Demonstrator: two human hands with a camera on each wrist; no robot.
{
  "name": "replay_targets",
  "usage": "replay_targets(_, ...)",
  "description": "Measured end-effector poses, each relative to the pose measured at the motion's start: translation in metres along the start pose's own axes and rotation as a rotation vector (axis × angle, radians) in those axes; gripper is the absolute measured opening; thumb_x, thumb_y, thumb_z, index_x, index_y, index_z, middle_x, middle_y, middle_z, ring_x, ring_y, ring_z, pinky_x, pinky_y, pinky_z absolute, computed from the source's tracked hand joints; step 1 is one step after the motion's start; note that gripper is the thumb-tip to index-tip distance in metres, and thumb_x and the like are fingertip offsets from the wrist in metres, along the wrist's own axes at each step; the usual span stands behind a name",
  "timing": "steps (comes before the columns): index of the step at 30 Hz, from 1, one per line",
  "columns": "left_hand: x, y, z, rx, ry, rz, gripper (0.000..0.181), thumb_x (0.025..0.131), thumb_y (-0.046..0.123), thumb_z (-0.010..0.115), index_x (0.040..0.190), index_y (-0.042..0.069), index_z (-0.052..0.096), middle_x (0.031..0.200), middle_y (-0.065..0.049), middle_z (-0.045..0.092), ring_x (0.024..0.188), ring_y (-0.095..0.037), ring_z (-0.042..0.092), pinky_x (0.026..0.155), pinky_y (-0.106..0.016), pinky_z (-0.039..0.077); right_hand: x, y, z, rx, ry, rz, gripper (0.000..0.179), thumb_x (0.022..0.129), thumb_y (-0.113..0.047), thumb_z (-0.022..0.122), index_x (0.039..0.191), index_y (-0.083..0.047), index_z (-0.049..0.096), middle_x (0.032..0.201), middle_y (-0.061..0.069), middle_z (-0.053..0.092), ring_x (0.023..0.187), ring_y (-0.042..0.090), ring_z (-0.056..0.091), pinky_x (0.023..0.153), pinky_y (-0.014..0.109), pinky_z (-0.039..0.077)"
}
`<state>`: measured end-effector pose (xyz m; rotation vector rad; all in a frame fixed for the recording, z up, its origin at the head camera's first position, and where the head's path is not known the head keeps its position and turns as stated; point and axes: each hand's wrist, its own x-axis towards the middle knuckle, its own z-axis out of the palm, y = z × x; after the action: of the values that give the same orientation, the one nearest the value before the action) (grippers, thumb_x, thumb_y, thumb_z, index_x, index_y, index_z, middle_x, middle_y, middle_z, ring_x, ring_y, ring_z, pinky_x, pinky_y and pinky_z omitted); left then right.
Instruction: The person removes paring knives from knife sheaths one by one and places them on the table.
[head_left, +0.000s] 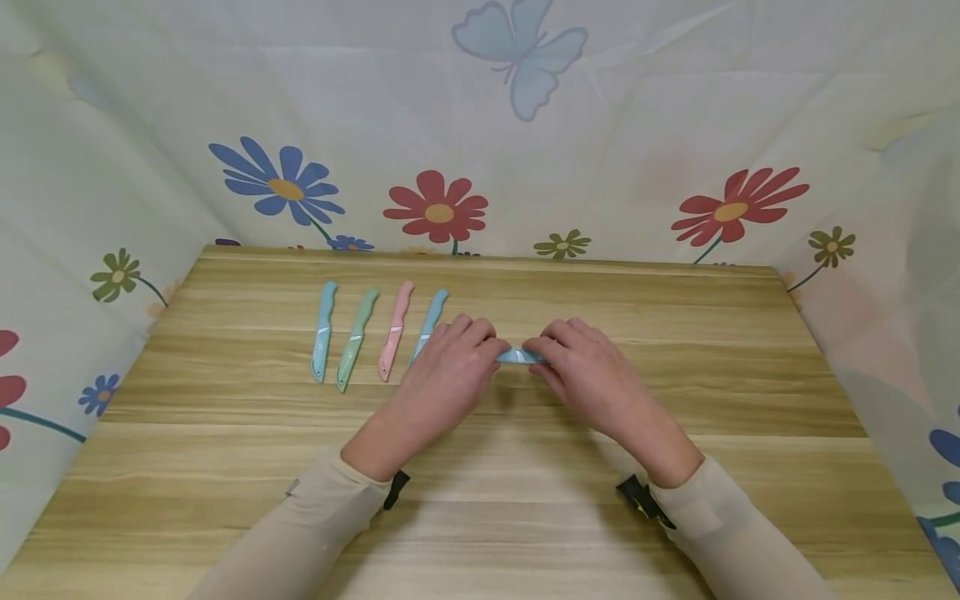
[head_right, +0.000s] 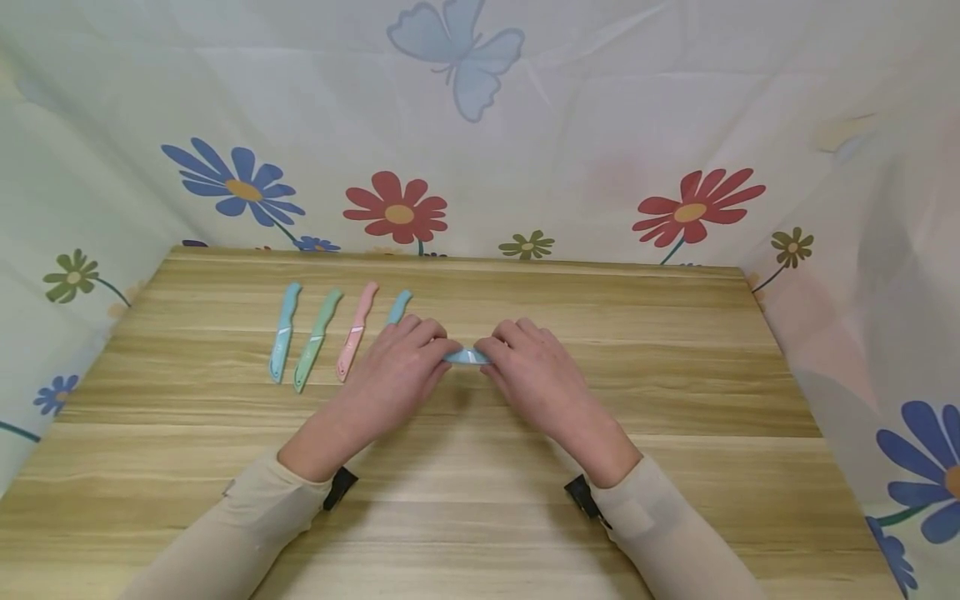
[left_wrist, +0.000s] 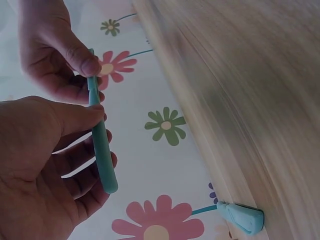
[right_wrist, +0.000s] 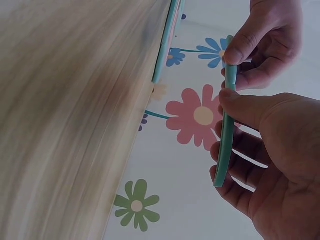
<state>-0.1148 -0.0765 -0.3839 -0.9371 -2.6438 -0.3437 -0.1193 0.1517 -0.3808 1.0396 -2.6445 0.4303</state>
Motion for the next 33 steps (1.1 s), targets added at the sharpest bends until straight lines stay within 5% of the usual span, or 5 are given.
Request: replay_targets(33,0.0003,-0.0043,-0.0018,0.023,-0.042,-0.038,0.02,0.096,0.017,0.081,0.115,0.01,0.08,0.104,-0.002,0.065,0.091,-0.022,0.055,0.076,-0.034,0.048,0.0017,0.0058,0.0027,0.021,-0.018,0.013,0.025,0.094,-0.014,0.084,0.117,-0.009,0.078,0.106,0.002,0.068,0.089,0.02,0.058,0.076,0.033,0.051)
